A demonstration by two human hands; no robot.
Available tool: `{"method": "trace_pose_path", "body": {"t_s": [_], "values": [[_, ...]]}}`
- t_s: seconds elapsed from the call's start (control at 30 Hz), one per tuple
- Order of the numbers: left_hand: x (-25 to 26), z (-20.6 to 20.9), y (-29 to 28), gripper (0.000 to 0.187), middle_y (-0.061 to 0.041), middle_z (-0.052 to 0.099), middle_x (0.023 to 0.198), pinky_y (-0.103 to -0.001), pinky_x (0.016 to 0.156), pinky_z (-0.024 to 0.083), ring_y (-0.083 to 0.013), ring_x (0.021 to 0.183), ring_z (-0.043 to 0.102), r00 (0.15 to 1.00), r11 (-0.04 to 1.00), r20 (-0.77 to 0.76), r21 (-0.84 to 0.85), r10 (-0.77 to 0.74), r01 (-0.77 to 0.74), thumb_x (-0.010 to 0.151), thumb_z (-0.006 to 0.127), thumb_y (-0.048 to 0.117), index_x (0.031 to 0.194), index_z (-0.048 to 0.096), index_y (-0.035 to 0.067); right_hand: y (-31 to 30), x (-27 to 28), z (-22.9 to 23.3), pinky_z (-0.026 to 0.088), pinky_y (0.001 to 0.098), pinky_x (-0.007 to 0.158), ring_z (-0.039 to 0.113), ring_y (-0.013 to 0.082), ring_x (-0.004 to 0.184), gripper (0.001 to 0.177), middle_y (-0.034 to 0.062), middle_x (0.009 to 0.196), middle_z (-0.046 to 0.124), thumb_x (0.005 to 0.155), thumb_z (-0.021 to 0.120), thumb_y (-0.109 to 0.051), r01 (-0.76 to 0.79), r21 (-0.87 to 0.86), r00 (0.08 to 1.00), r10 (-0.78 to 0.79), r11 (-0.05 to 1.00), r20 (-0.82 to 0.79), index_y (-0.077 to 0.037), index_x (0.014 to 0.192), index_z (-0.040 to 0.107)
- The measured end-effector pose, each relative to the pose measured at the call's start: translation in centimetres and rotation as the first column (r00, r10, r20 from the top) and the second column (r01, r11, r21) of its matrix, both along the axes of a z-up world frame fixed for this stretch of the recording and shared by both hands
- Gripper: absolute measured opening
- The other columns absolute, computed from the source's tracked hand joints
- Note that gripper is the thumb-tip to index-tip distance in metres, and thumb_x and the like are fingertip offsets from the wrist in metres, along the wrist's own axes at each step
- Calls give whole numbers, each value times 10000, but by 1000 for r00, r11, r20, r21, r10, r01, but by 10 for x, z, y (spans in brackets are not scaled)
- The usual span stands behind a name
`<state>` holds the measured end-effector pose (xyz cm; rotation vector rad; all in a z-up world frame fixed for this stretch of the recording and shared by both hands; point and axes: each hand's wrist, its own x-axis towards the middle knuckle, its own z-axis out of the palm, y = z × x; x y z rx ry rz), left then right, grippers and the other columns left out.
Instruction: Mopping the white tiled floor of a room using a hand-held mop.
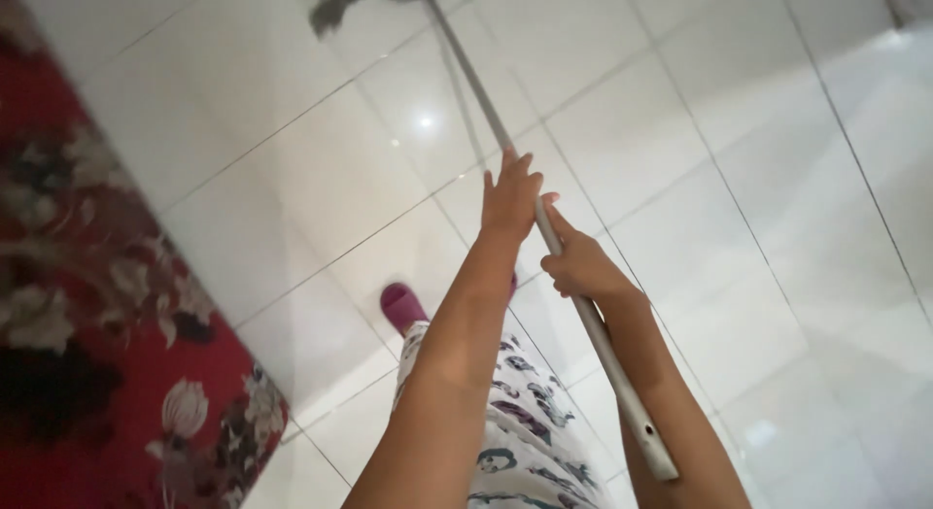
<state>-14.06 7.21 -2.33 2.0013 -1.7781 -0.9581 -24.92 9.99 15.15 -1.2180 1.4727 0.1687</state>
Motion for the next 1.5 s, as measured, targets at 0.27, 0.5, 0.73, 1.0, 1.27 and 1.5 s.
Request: {"method": "trace_pose_path", "body": {"t_s": [0.27, 0.5, 0.73, 1.0, 1.27, 1.5], "values": [[-154, -11, -11, 279, -26, 372, 1620, -665, 1199, 231, -316, 1563, 165, 921, 921, 24, -30, -389, 389, 874, 727, 359, 1062, 701, 155, 22, -99, 11, 547, 386, 582, 606, 211, 595, 956, 138, 826, 643, 828, 495, -2, 329, 10, 921, -319, 944, -223, -332, 1655, 145], [-219, -46, 17, 208, -49, 439, 1572, -631, 1174, 280, -299, 1551, 200, 826, 816, -30, -181, -563, 549, 902, 683, 284, 1049, 684, 136, 51, -145, -1, 571, 373, 555, 638, 217, 590, 956, 142, 825, 656, 842, 544, 7, 492, 5, 837, -471, 871, -279, -274, 1656, 129], [-172, 13, 9, 253, -44, 546, 1480, -572, 1239, 264, -274, 1558, 227, 806, 780, 52, -223, -589, 585, 941, 671, 368, 930, 707, 117, 34, -121, 17, 584, 385, 553, 670, 252, 578, 1012, 168, 819, 687, 851, 544, 30, 357, 52, 909, -334, 933, -249, -230, 1651, -18], [-95, 4, 19, 99, -27, 520, 1526, -576, 1223, 254, -284, 1543, 247, 948, 917, 49, -244, -314, 317, 923, 635, 193, 981, 692, 136, 18, -60, 21, 603, 394, 557, 698, 283, 593, 1032, 221, 820, 704, 856, 529, 41, 16, 104, 973, 9, 994, -231, -152, 1627, -129], [23, 36, 64, 156, -18, 491, 1559, -555, 1245, 203, -300, 1557, 232, 998, 991, 65, -126, -24, 32, 957, 624, 249, 881, 669, 121, 32, 47, 30, 628, 382, 543, 713, 280, 578, 1036, 235, 801, 721, 840, 522, 73, -319, 123, 922, 338, 940, -188, -104, 1612, -145], [116, 32, 131, 209, -75, 549, 1505, -558, 1235, 201, -320, 1539, 273, 950, 948, 161, -219, 268, -230, 976, 631, 311, 930, 689, 115, 61, 140, 39, 620, 402, 585, 732, 307, 663, 1048, 237, 871, 727, 860, 588, 54, -654, 157, 710, 672, 740, -211, -163, 1639, -80]]}}
